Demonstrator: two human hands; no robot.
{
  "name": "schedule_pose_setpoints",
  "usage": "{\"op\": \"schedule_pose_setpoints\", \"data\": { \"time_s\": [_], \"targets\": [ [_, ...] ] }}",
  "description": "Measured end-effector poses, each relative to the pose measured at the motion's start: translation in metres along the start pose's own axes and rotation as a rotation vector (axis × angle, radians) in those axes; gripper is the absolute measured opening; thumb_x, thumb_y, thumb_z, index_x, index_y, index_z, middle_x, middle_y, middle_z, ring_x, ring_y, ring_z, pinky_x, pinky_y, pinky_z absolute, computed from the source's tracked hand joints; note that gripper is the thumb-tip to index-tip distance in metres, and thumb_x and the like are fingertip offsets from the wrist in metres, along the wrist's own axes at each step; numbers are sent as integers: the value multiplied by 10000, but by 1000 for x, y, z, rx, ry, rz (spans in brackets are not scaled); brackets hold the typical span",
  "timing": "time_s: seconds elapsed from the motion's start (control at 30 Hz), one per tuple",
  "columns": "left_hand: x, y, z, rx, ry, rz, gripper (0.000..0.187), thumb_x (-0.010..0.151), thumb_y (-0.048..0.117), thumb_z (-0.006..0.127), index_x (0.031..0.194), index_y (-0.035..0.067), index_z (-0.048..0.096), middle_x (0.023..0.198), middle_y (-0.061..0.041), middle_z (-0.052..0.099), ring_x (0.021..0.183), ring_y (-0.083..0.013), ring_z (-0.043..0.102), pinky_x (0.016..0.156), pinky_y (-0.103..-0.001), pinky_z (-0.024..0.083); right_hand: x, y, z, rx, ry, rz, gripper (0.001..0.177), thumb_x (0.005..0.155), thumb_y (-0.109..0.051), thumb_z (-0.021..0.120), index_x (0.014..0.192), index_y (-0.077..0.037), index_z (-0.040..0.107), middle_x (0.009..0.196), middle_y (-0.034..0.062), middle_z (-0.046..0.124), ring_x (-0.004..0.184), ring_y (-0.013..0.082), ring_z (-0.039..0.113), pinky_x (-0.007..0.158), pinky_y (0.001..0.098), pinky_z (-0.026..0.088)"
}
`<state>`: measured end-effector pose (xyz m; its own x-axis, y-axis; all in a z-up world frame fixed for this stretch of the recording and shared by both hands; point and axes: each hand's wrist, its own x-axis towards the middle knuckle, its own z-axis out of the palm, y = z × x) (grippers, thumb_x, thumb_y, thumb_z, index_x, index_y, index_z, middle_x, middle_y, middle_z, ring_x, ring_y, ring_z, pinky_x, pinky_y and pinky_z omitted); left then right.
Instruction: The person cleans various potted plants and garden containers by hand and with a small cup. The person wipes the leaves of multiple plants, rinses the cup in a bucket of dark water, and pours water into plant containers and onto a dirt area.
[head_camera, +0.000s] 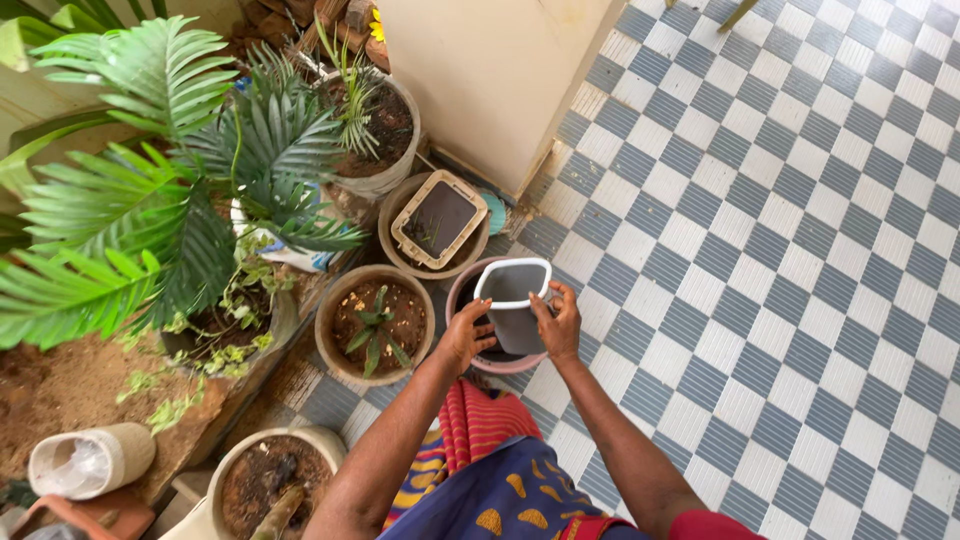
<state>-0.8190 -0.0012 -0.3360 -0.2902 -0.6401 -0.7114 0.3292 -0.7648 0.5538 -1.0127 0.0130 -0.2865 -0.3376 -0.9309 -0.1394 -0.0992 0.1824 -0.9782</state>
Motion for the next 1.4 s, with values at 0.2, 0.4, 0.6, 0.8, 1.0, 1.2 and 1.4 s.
{"op": "schedule_pose_setpoints", "data": {
  "time_s": [0.2,0.4,0.6,0.8,1.0,1.2,1.4],
  "targets": [
    [-59,8,18,83,21,69,966,868,537,671,1627,140,224,1650,-126,305,1417,-460,416,1089,-568,422,-43,-49,-13,17,5,-45,433,912,-172,774,1244,-5,551,619,-5,585,450,58,454,393,246,339],
    [-119,18,26,150,8,223,834,896,554,603,1561,108,369,1607,-145,399,1366,-457,463,1049,-572,442,-75,-83,-17,83,-37,-181,440,921,-170,778,1251,2,543,654,6,625,462,54,489,403,231,367],
    [-150,2,33,168,98,251,863,904,553,587,1596,133,289,1655,-144,293,1372,-466,467,1069,-581,456,-91,-89,-25,106,-123,-219,428,929,-160,771,1246,17,543,652,10,640,448,58,496,389,229,366],
    [-131,-19,34,189,197,158,964,895,571,613,1634,176,136,1705,-142,171,1411,-495,403,1098,-616,421,-90,-65,-32,118,-158,-264,452,909,-169,806,1242,5,554,623,5,594,452,70,489,405,242,373],
    [-69,-35,53,237,215,54,910,834,599,619,1603,223,311,1652,-164,332,1375,-505,430,1048,-615,439,-62,-24,-51,87,-103,-170,450,892,-194,806,1223,-13,560,564,-11,524,431,70,462,393,256,345],
    [-7,-74,45,157,214,43,992,847,588,652,1635,202,188,1680,-81,229,1396,-485,469,1085,-607,461,-26,38,-58,-47,-60,-276,449,903,-195,810,1220,9,567,572,-26,509,491,54,445,451,236,359],
    [72,-116,1,87,176,65,986,886,574,644,1654,171,176,1674,-130,267,1395,-464,468,1081,-589,463,10,121,-33,6,-128,-131,466,864,-166,805,1213,18,557,572,-22,519,446,63,468,389,247,371]
  ]
}}
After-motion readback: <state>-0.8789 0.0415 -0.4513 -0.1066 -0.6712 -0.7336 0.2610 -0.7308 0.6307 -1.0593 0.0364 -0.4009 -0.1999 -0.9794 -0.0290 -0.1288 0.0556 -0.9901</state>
